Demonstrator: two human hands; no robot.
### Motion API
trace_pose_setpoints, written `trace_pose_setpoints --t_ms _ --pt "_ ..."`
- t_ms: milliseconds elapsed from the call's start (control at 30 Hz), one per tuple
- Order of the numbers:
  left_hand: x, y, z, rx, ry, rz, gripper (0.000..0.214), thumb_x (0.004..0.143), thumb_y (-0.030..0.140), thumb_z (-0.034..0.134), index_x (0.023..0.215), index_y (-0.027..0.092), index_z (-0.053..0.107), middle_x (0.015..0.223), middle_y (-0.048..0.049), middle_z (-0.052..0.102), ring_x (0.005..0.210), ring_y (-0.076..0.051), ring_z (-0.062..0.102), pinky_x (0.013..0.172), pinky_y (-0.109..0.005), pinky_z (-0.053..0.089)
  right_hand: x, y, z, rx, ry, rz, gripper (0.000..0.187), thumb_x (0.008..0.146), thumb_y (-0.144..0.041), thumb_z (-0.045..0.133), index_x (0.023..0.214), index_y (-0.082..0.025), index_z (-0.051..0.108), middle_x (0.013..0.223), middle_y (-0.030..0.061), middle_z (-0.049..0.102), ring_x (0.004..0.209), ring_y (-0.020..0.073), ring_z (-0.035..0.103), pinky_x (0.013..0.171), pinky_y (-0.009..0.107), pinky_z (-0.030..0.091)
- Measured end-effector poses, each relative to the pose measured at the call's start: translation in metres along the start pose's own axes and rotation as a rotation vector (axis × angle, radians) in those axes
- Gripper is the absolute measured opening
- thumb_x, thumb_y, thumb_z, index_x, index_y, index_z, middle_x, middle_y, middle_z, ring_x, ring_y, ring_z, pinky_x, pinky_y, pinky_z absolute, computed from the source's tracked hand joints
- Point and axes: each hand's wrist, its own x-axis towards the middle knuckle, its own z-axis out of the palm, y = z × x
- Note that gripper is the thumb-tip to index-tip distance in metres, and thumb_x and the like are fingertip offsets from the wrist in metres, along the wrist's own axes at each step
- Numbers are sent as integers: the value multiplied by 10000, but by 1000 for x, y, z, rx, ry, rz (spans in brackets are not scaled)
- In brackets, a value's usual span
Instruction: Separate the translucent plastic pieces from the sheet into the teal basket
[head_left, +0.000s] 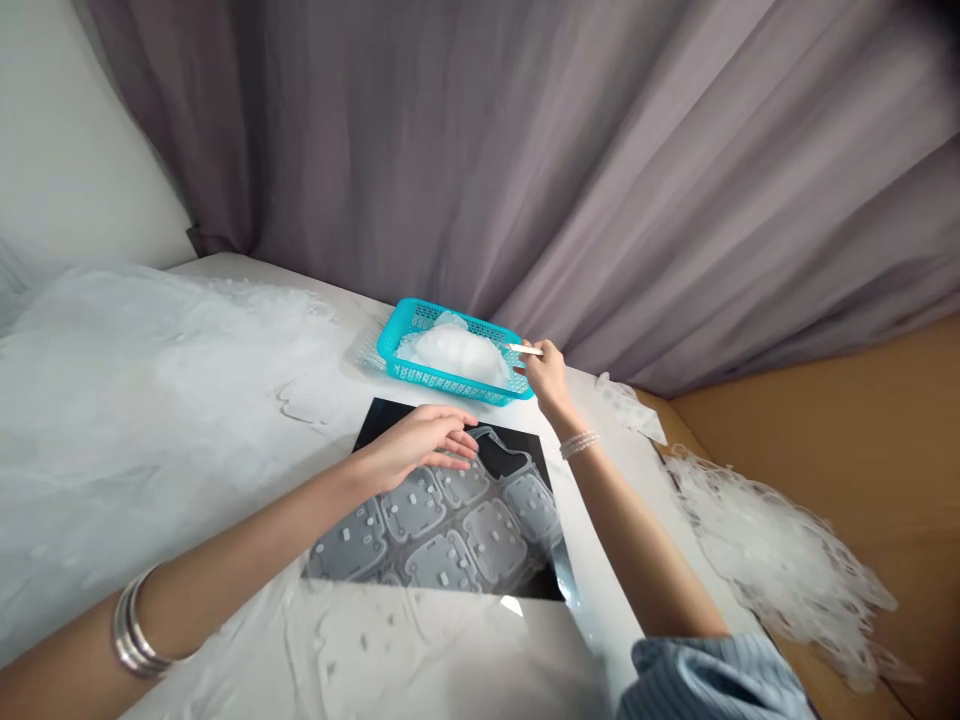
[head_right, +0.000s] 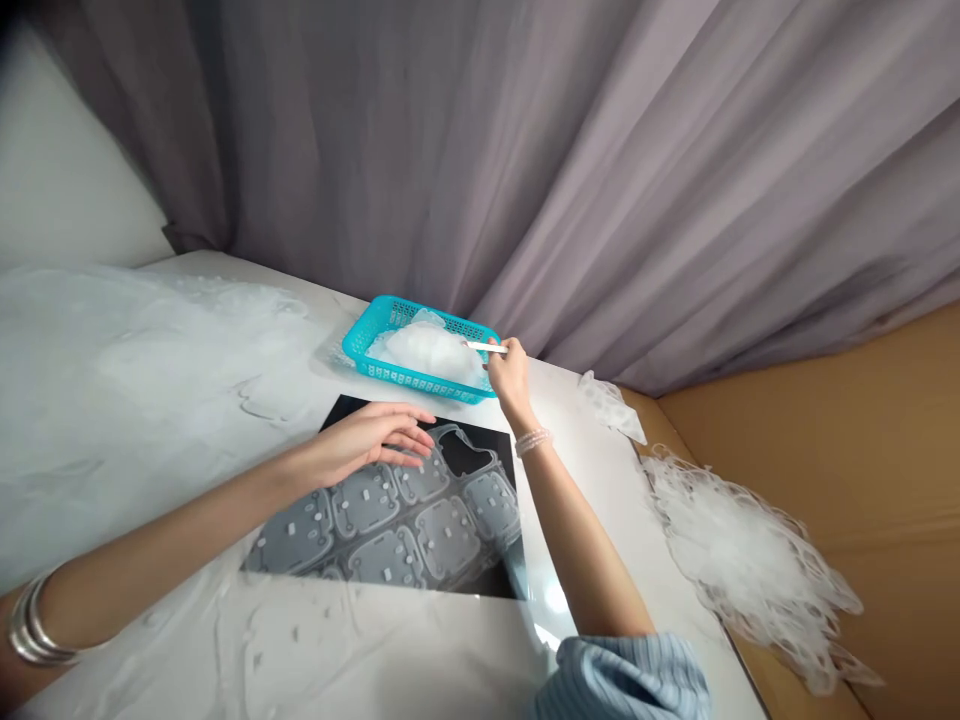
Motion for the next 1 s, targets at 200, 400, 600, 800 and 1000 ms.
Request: trace_pose_setpoints --t_ms 200,400,600,800,1000 --pt "-20 -32 41 465 -133 338 299 855 140 539 1114 103 684 1407 -191 563 1413 -339 387 1205 -520 195 -102 5 -56 64 -216 67 439 979 -599 308 1085 -243 543 826 23 591 762 180 640 590 295 577" --pt "-35 -67 57 1396 -238 643 461 975 288 457 1418 161 482 1518 -202 438 1428 -381 357 1131 -595 302 -195 12 -81 -77 -291 117 351 997 -464 448 1164 -230 650 896 43 656 850 190 664 816 344 556" --pt "-35 -69 54 1534 -233 666 410 991 322 414 1389 254 482 1536 -155 428 1424 -363 372 1117 -576 320 -217 21 -83 -217 -295 49 256 970 -383 540 1072 -197 684 906 68 728 822 202 689 722 312 541" --pt "-38 -64 56 1568 -258 651 396 993 322 396 1368 238 492 1509 -186 449 1417 -379 376 1106 -602 315 -216 21 -80 -307 -334 -70 228 977 -299 528 1032 -175 713 958 88 754 804 199 706 725 314 554" --pt "-40 -62 57 1579 -279 645 403 980 282 416 1371 215 485 1505 -213 442 1413 -402 370 1099 -637 295 -213 20 -74 -366 -333 -136 201 979 -271 526 1021 -190 705 934 83 751 770 203 702 710 331 563"
